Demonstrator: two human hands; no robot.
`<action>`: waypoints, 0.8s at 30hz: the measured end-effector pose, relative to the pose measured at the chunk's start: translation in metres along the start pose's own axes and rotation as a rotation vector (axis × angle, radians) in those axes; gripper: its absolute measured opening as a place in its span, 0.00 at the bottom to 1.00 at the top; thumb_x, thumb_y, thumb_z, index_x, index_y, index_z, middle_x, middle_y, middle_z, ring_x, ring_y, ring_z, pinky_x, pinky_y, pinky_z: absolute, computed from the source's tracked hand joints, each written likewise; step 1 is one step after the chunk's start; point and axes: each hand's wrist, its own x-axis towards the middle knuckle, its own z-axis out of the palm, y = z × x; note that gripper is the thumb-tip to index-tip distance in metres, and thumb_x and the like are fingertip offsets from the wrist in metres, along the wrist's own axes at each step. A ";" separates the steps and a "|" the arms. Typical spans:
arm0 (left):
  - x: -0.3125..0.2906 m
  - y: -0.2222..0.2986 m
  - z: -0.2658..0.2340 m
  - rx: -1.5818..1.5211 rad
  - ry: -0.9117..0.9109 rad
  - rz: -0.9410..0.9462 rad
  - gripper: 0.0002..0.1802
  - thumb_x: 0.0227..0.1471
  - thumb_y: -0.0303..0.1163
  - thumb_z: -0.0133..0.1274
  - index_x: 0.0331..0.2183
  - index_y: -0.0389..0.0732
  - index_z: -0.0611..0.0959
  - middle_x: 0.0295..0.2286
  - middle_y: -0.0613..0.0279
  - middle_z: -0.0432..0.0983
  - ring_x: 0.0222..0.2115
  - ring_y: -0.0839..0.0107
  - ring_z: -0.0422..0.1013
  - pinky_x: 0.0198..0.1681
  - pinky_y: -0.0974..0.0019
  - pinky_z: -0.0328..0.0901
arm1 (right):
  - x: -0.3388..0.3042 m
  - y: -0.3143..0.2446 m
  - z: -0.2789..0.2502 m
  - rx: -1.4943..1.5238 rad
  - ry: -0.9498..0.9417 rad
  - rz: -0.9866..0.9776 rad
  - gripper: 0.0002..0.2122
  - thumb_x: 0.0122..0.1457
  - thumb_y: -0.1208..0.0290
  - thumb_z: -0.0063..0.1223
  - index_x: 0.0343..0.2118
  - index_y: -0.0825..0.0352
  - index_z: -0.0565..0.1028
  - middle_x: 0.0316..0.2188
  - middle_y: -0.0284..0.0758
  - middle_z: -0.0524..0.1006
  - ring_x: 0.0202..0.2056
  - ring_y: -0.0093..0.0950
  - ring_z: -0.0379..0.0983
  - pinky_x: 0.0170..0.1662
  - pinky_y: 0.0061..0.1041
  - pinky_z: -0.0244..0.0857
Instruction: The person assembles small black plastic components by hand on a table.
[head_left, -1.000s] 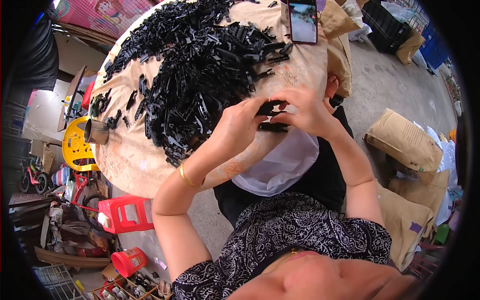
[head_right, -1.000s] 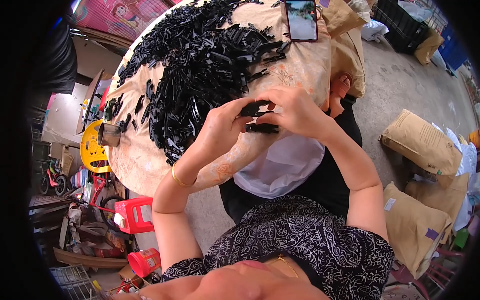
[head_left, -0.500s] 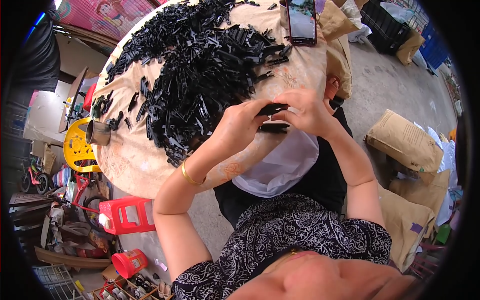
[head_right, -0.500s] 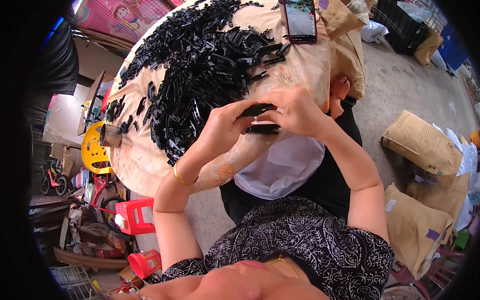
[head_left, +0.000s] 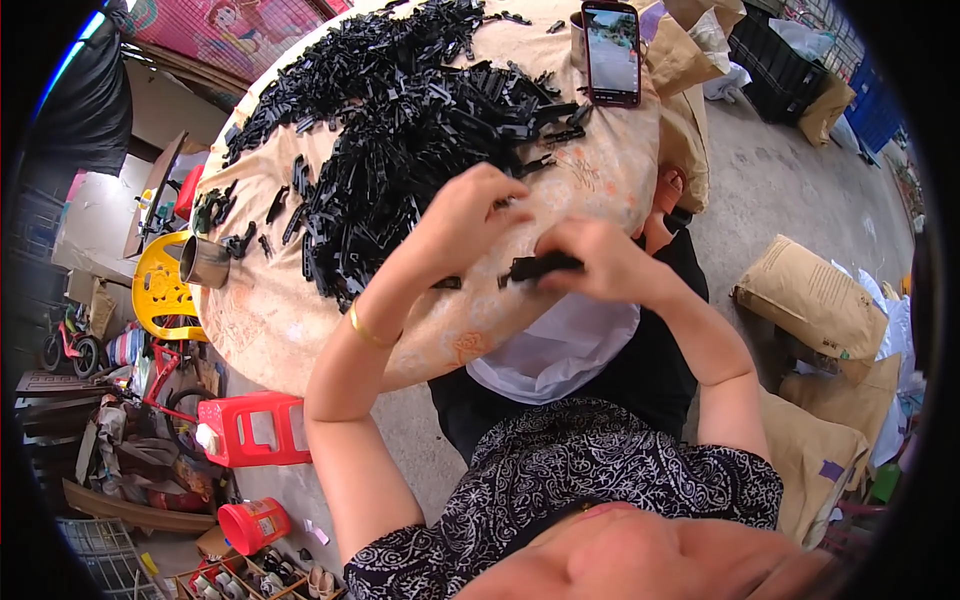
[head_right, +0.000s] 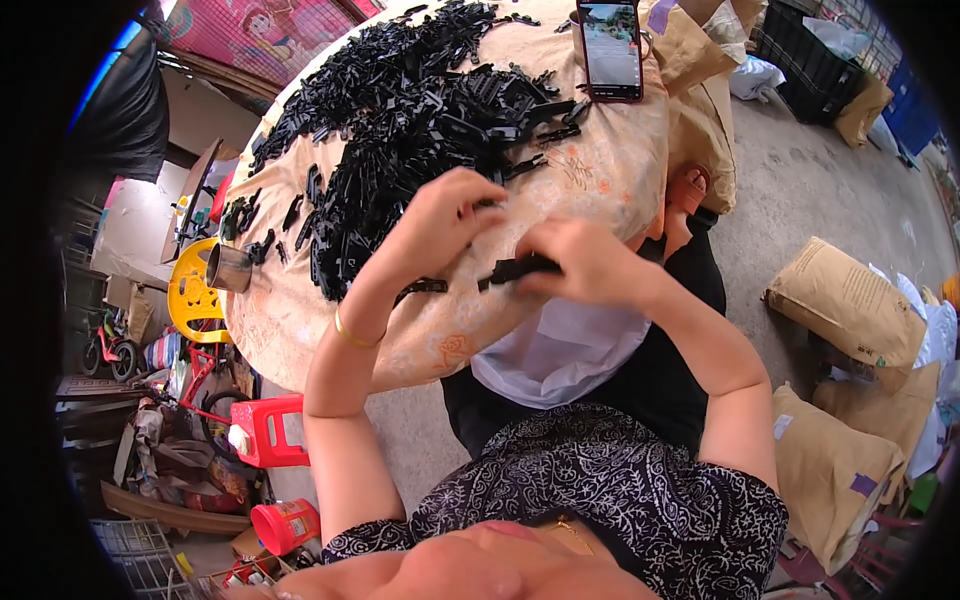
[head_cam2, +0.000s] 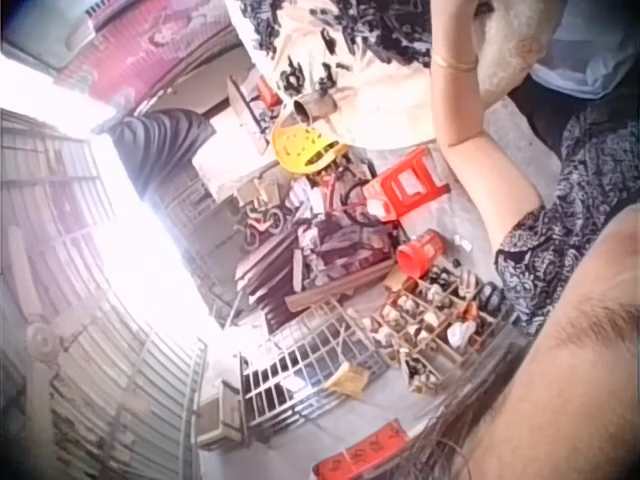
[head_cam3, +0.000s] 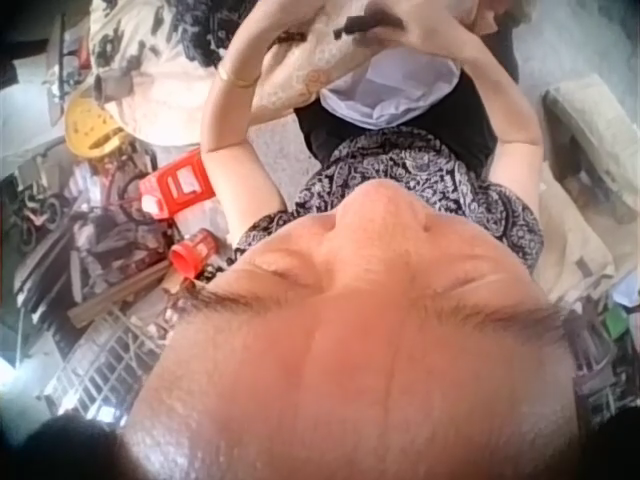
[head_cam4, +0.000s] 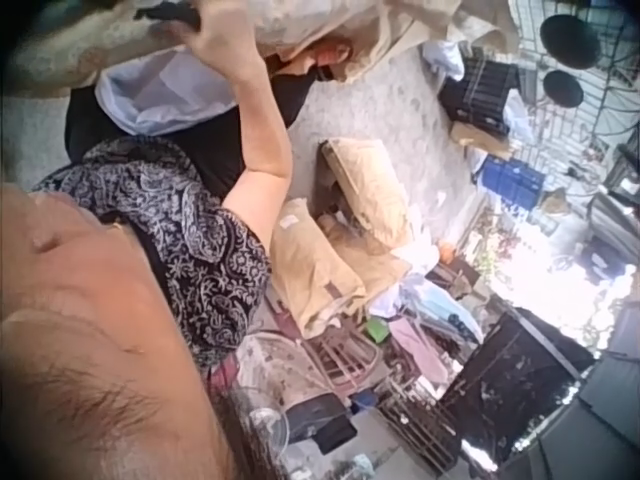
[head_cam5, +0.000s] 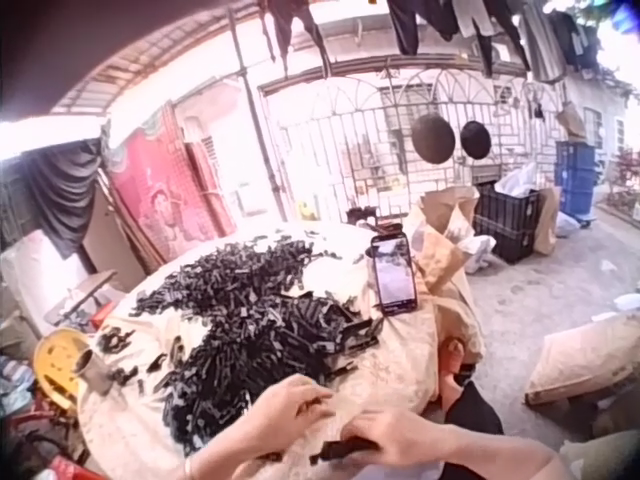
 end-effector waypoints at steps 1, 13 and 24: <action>0.010 -0.004 -0.003 0.090 0.033 0.011 0.11 0.42 0.29 0.58 0.32 0.37 0.81 0.28 0.57 0.73 0.30 0.61 0.68 0.34 0.63 0.64 | -0.004 -0.003 0.003 -0.002 0.001 -0.001 0.12 0.44 0.71 0.59 0.32 0.68 0.73 0.29 0.39 0.74 0.32 0.37 0.70 0.36 0.31 0.65; 0.081 -0.040 0.031 0.931 0.073 0.122 0.07 0.43 0.28 0.48 0.29 0.44 0.77 0.28 0.64 0.72 0.36 0.65 0.66 0.37 0.64 0.64 | -0.019 -0.012 -0.021 0.174 -0.284 -0.166 0.12 0.44 0.68 0.59 0.32 0.66 0.75 0.29 0.34 0.75 0.33 0.34 0.71 0.35 0.29 0.65; 0.038 0.000 -0.001 -0.406 0.597 -0.135 0.14 0.50 0.36 0.56 0.32 0.37 0.72 0.21 0.59 0.71 0.15 0.75 0.68 0.18 0.71 0.61 | 0.051 0.071 -0.001 -0.452 0.248 0.007 0.06 0.49 0.76 0.53 0.32 0.65 0.76 0.29 0.33 0.72 0.36 0.34 0.66 0.42 0.29 0.63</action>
